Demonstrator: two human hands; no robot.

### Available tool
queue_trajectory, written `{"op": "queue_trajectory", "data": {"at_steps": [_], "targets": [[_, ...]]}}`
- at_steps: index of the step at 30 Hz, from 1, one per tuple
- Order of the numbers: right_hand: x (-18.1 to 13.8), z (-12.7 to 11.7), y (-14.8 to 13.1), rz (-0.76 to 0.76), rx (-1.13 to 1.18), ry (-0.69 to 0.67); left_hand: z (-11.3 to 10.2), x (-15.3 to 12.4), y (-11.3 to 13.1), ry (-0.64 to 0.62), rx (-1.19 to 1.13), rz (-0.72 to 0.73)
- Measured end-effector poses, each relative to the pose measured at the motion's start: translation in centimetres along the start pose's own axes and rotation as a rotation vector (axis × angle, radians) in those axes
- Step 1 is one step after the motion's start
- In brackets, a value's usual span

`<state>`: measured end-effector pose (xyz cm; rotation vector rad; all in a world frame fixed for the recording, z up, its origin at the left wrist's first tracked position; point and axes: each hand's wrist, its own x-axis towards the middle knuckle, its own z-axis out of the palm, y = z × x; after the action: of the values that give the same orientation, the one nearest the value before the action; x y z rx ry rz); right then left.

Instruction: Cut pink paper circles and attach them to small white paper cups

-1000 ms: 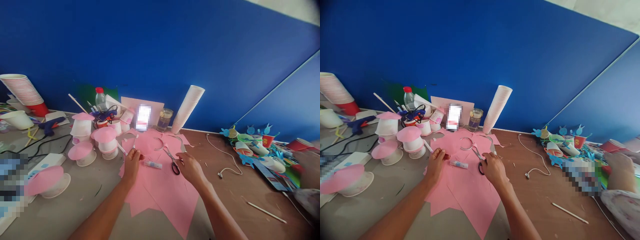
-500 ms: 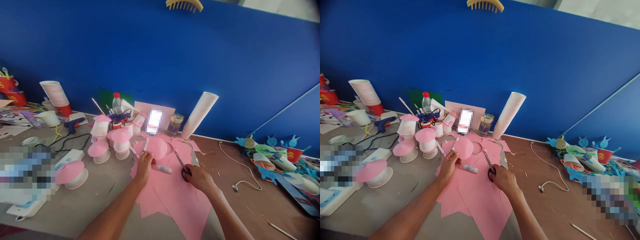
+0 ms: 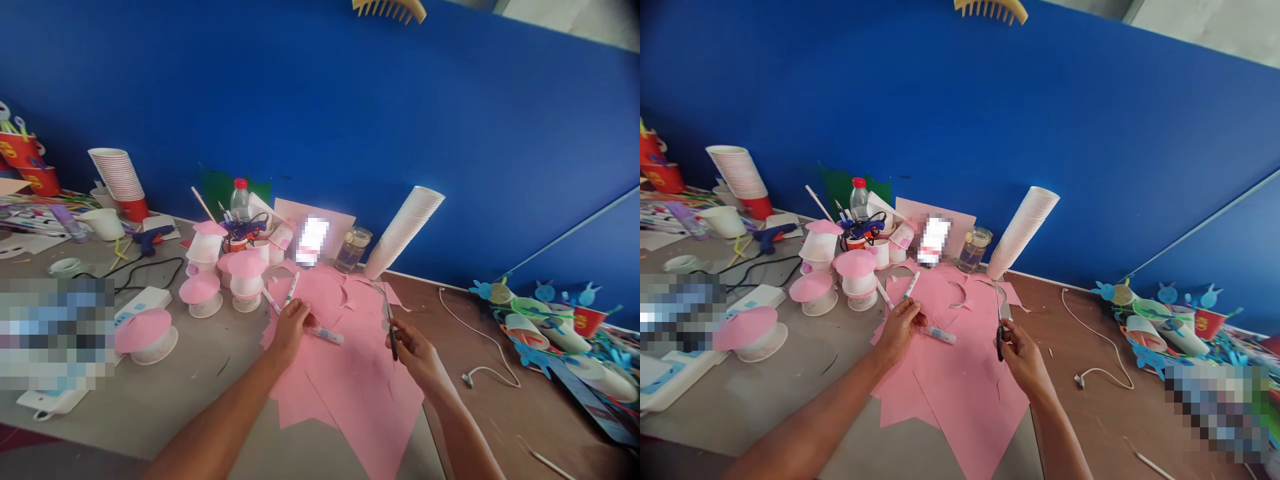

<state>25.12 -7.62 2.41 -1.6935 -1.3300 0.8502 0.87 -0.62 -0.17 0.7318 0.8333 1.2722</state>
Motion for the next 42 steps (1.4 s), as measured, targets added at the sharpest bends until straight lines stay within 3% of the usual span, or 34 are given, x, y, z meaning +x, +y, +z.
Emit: {"op": "queue_trajectory", "data": {"at_steps": [4,8,13,23,32,42], "targets": [[-1.0,1.7,-1.8,-0.051,0.276,-0.283,-0.1,0.0,0.2,0.017,0.006,0.002],[-1.6,4.2,-3.0,-0.076,0.306,-0.387,-0.1,0.1,0.4,0.036,0.007,0.018],[-1.8,5.8,-3.2,-0.035,0.238,-0.433,-0.3,0.4,0.3,0.052,-0.04,0.021],[-2.7,5.8,-2.5,-0.012,0.243,-0.489,0.3,0.0,0.8,0.021,-0.104,-0.026],[-2.9,6.4,-2.6,-0.051,0.25,-0.47,0.8,-0.3,0.2,0.018,-0.079,-0.046],[-3.0,7.1,-1.6,-0.123,0.11,-0.423,0.9,-1.0,0.2,0.003,0.007,-0.003]]}}
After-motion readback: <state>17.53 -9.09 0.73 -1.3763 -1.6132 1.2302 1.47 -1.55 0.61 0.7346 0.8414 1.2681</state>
